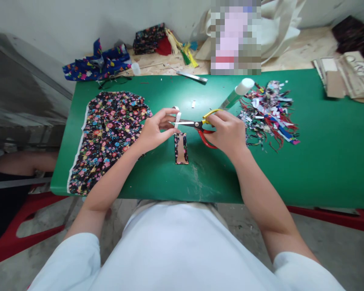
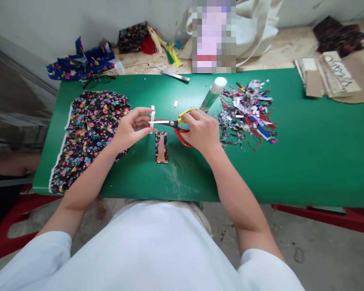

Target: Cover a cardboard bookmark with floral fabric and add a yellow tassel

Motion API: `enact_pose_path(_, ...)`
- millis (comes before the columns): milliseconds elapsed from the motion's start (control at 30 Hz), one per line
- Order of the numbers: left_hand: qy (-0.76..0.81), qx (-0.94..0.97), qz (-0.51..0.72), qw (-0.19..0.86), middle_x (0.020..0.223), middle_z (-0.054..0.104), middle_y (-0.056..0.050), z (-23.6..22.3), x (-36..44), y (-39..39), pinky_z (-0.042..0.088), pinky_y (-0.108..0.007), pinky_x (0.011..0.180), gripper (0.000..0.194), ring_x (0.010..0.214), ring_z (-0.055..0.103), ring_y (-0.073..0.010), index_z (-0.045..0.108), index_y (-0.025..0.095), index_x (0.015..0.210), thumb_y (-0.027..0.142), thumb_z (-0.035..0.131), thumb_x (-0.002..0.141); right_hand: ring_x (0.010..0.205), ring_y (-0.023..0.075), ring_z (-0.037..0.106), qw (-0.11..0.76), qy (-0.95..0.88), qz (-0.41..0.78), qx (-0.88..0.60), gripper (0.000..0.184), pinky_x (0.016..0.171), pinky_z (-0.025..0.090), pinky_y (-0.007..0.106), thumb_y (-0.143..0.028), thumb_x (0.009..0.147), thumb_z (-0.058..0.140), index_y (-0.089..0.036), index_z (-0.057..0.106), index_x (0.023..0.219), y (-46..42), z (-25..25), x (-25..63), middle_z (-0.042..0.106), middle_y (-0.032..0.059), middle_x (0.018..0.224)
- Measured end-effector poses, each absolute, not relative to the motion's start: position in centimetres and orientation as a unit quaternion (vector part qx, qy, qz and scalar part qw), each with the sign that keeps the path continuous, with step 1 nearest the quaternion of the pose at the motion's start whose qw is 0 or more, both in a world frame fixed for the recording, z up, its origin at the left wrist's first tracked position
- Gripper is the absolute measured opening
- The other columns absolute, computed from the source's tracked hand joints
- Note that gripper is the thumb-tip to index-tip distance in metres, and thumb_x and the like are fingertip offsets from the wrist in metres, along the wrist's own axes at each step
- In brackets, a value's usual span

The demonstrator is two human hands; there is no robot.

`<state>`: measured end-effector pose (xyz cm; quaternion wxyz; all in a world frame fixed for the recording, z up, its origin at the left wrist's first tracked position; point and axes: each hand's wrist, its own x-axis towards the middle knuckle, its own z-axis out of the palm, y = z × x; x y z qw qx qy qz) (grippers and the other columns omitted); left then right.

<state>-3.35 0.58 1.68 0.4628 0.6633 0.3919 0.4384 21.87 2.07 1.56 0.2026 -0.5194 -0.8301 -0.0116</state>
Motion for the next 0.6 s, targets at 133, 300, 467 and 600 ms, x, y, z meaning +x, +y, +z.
enact_pose_path(133,0.392,0.664,0.44,0.461,0.108,0.076,-0.005,1.8,-3.17,0.47,0.063,-0.027,0.085,0.045,0.085,0.077,-0.0135,0.057,0.021,0.122,0.021,0.075,0.08,0.086,0.0251,0.063,0.188,-0.828,-0.018,-0.527,0.017,0.064,0.034,0.033,-0.021,0.08,0.058,-0.021,0.07,0.092,2.04,1.6,21.85,0.069,0.0094,0.088)
enact_pose_path(300,0.383,0.66,0.452,0.463,0.107,0.075,-0.003,1.77,-3.02,0.37,0.063,-0.024,0.084,0.042,0.084,0.077,-0.0122,0.058,0.022,0.119,0.023,0.075,0.081,0.087,0.0259,0.064,0.183,-0.826,-0.022,-0.532,0.016,0.063,0.031,0.032,-0.022,0.081,0.057,-0.02,0.07,0.09,2.11,1.69,21.9,0.07,0.0103,0.087)
enact_pose_path(467,0.386,0.658,0.456,0.457,0.109,0.075,-0.002,1.68,-2.99,0.34,0.062,-0.022,0.081,0.035,0.083,0.077,-0.0113,0.062,0.023,0.115,0.024,0.074,0.082,0.087,0.0263,0.065,0.195,-0.821,-0.004,-0.536,0.015,0.062,0.03,0.032,-0.024,0.082,0.058,-0.021,0.071,0.089,1.97,1.77,21.83,0.072,0.0105,0.089)
enact_pose_path(600,0.401,0.665,0.459,0.431,0.107,0.074,-0.003,1.67,-2.81,0.34,0.062,-0.023,0.078,0.023,0.08,0.076,-0.0108,0.067,0.021,0.106,0.022,0.071,0.083,0.087,0.0274,0.067,0.205,-0.81,0.012,-0.549,0.013,0.062,0.031,0.033,-0.028,0.083,0.059,-0.022,0.07,0.085,1.91,1.77,21.68,0.074,0.0099,0.089)
